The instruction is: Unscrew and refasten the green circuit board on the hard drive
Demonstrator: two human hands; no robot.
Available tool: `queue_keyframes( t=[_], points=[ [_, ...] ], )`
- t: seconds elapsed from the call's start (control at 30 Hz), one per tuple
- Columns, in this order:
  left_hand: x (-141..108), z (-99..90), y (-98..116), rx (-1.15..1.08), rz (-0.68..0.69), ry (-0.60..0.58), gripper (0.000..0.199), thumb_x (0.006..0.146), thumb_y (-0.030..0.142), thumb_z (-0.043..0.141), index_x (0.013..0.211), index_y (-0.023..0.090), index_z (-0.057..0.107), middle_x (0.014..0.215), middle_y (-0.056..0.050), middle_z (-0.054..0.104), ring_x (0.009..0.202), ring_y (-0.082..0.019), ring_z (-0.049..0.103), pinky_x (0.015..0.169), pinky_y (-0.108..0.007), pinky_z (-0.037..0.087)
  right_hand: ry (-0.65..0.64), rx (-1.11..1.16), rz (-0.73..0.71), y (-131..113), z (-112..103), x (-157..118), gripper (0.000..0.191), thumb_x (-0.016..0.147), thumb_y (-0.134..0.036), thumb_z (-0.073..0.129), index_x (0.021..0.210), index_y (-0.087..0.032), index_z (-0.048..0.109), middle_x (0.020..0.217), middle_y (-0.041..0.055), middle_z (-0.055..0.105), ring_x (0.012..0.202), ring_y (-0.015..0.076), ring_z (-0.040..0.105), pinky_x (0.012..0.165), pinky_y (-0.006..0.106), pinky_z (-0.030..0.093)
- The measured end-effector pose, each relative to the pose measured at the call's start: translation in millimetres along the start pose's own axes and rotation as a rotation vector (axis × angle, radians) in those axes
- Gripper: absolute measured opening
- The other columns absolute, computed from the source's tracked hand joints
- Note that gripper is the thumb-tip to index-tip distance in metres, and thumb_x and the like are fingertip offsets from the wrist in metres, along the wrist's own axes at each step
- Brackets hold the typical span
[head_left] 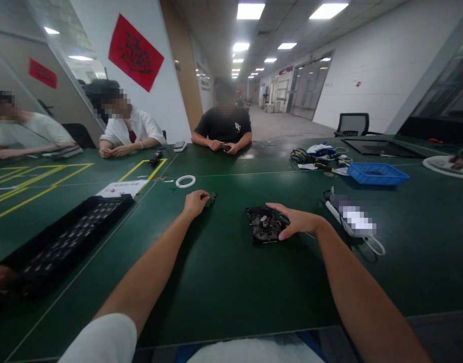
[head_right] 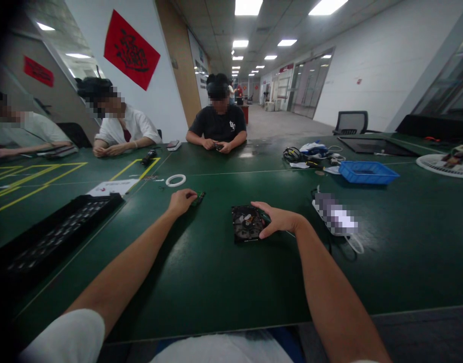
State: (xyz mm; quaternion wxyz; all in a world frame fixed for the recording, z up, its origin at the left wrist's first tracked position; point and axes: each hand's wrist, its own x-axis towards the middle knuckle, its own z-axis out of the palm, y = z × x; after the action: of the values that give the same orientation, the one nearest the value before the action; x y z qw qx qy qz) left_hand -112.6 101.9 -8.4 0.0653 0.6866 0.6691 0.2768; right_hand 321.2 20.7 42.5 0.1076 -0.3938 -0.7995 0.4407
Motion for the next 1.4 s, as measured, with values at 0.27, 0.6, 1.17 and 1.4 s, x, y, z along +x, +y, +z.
queue_keyframes(
  t=[0.27,0.6,1.17,1.4],
  points=[
    [6.2,-26.3,-4.7,0.028,-0.098,0.077,0.032,0.083,0.044,0.073,0.104,0.019,0.078,0.094,-0.006,0.077,0.089,-0.024,0.071,0.084,-0.031,0.052,0.009,-0.023,0.002,-0.1,0.6,0.5,0.127,0.06,-0.056,0.09,0.162,-0.027,0.02,0.169,0.006,0.014,0.154,0.0357,0.02,0.127,0.048,0.015],
    [4.6,-26.9,-17.6,0.135,-0.173,0.2,0.026,0.095,0.031,0.054,0.11,0.019,0.073,0.106,-0.012,0.076,0.103,-0.028,0.069,0.094,-0.035,0.05,-0.033,-0.15,0.008,-2.2,-1.1,1.2,0.135,0.056,-0.062,0.09,0.163,-0.025,0.016,0.171,0.007,0.006,0.155,0.038,0.012,0.128,0.047,0.008],
    [-3.4,-12.7,-7.1,0.112,-0.054,0.222,0.041,0.092,0.015,0.052,0.131,0.018,0.063,0.119,-0.011,0.072,0.11,-0.025,0.068,0.102,-0.032,0.047,-0.013,-0.105,0.005,-5.6,1.9,3.5,0.129,0.057,-0.061,0.089,0.162,-0.026,0.021,0.171,0.0074,0.007,0.155,0.038,0.014,0.127,0.048,0.011],
    [-4.7,-11.8,-2.6,0.079,-0.016,0.168,0.053,0.093,0.011,0.05,0.145,0.019,0.055,0.131,-0.01,0.069,0.117,-0.025,0.066,0.107,-0.034,0.046,-0.002,-0.089,0.005,-6.2,2.4,2.8,0.128,0.056,-0.06,0.09,0.161,-0.028,0.023,0.171,0.0062,0.007,0.155,0.0385,0.014,0.127,0.049,0.011]
  ],
)
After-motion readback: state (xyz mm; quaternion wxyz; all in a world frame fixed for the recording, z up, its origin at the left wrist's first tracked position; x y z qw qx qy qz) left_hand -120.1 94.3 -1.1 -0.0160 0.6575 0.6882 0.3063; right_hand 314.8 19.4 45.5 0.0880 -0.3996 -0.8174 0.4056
